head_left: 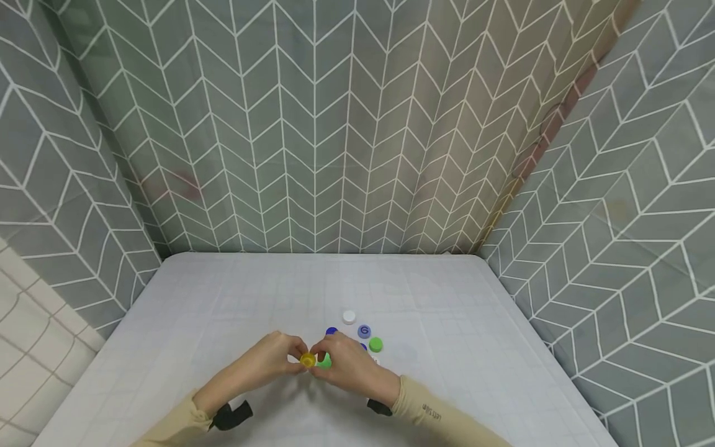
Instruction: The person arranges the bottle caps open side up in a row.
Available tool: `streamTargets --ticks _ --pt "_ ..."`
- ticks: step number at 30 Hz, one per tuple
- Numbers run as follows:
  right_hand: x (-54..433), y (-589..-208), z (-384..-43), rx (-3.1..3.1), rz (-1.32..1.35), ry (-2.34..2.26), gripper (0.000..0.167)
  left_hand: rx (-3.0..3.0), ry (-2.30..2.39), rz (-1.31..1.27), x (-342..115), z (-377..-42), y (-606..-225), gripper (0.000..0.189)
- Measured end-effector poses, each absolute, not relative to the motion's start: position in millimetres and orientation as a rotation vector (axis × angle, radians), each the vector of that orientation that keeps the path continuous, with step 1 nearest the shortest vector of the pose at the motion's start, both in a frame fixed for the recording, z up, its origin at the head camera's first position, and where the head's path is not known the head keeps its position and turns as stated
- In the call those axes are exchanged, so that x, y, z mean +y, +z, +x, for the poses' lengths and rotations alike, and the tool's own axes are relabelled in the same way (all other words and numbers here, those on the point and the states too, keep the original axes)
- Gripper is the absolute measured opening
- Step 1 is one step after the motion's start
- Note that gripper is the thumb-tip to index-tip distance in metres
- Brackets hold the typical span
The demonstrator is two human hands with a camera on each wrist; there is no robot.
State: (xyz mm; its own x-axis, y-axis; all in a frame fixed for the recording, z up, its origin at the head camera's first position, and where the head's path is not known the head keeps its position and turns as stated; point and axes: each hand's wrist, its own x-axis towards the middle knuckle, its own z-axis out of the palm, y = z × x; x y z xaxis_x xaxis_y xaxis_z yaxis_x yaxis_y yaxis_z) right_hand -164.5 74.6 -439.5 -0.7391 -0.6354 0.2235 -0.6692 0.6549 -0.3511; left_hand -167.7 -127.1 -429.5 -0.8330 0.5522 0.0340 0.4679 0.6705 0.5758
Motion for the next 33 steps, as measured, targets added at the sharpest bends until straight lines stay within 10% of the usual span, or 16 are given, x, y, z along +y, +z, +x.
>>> streamTargets --ticks 33 --pt "63 -470 -141 -2.722 1.36 0.283 0.024 2.577 0.61 0.862 -129 -151 -444 0.026"
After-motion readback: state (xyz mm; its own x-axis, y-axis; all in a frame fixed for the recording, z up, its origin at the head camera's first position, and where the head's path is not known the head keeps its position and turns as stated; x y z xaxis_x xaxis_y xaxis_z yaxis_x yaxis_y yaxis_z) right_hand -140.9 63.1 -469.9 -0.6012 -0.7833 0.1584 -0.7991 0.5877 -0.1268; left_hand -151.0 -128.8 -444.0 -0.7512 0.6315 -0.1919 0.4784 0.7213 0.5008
